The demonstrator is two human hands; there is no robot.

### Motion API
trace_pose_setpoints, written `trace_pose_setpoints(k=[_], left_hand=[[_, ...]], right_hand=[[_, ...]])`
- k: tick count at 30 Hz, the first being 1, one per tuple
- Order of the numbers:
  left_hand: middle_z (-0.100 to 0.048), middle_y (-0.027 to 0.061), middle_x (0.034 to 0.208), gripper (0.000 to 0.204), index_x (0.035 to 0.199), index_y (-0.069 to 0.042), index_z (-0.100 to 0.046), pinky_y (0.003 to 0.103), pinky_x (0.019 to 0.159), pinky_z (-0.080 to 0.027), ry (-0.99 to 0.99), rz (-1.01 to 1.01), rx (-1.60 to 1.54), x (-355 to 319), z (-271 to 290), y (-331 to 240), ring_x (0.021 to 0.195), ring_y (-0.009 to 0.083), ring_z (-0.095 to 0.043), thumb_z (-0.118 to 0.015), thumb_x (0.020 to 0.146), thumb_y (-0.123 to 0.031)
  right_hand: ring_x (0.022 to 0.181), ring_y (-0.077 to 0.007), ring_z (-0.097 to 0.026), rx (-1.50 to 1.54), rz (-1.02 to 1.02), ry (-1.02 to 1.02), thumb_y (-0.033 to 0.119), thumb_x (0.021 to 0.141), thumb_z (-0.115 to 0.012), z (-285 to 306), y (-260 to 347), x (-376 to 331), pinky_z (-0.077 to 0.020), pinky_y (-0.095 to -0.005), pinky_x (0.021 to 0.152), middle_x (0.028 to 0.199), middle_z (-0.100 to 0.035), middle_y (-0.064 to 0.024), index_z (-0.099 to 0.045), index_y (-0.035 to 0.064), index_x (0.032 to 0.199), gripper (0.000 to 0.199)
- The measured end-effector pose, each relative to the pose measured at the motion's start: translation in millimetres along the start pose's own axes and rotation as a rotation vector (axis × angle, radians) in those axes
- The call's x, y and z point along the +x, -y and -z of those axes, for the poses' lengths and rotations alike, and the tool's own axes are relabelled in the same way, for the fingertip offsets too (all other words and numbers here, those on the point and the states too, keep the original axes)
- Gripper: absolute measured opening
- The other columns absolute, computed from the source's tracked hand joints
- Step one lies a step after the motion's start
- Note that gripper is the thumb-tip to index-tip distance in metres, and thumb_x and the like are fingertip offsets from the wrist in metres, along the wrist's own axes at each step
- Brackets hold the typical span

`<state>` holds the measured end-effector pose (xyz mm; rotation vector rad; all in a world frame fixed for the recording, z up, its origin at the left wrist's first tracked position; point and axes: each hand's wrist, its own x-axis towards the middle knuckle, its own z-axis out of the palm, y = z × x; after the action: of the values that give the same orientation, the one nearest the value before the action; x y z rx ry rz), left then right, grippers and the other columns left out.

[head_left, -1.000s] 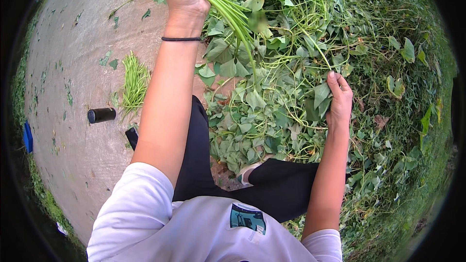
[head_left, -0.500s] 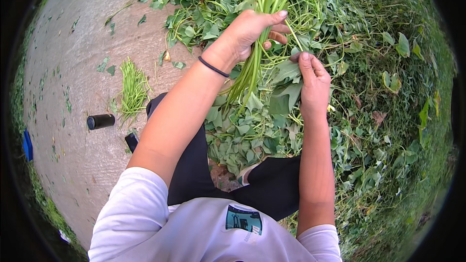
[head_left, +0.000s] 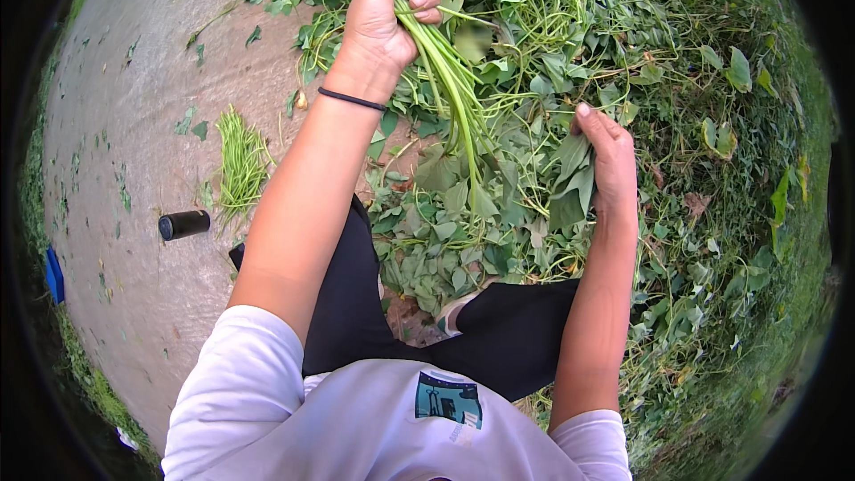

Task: The person sits on the ground and sorts through a pile of leafy green vegetables, picking up stems, removing leaves, and bundling them into neat bunches. The person repeatedly handles the greens, separating usable stems from foliage and placing the sorted bundles aside.

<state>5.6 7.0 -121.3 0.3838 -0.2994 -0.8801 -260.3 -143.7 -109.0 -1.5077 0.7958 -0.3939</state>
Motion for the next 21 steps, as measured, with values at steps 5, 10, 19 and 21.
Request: trace_pose_setpoints(k=[5,10,19,21], left_hand=[[-0.040,-0.0021,0.061,0.022,0.079,-0.005,-0.049,0.023,0.050,-0.033,0.106,-0.008,-0.223,4.3,10.7,-15.4,0.055,0.0099,-0.038,-0.055,0.093,-0.021],[-0.039,-0.0024,0.060,0.021,0.079,-0.005,-0.050,0.023,0.050,-0.032,0.157,0.014,-0.282,2.0,10.5,-18.9,0.055,0.0101,-0.037,-0.056,0.092,-0.021],[-0.037,-0.0031,0.056,0.018,0.078,-0.005,-0.047,0.023,0.048,-0.033,0.204,-0.124,-0.444,1.2,26.8,-59.0,0.051,0.0094,-0.037,-0.059,0.088,-0.014],[-0.038,-0.0027,0.056,0.018,0.078,-0.005,-0.046,0.021,0.048,-0.033,0.265,-0.053,-0.515,-2.7,27.8,-65.5,0.049,0.0087,-0.037,-0.060,0.086,-0.011]], right_hand=[[0.070,-0.0255,-0.061,-0.613,0.413,0.177,0.021,0.075,-0.073,-47.0,-15.0,-26.0,-0.0480,-0.0346,0.067,0.079,-0.064,-0.0106,-0.069,0.0065,0.099,0.029],[0.070,-0.0246,-0.059,-0.658,0.498,0.099,0.017,0.075,-0.073,-50.5,-16.9,-24.7,-0.0467,-0.0327,0.067,0.079,-0.062,-0.0117,-0.069,0.0038,0.089,0.019],[0.072,-0.0111,-0.057,0.421,0.131,-0.347,0.016,0.086,-0.066,10.0,-37.2,-4.4,-0.0480,-0.0258,0.069,0.085,-0.063,-0.0044,-0.061,-0.0018,0.092,0.020],[0.075,-0.0102,-0.056,0.254,0.218,-0.253,0.020,0.087,-0.065,2.0,-15.6,-18.9,-0.0460,-0.0244,0.070,0.084,-0.061,-0.0025,-0.062,0.0004,0.093,0.020]])
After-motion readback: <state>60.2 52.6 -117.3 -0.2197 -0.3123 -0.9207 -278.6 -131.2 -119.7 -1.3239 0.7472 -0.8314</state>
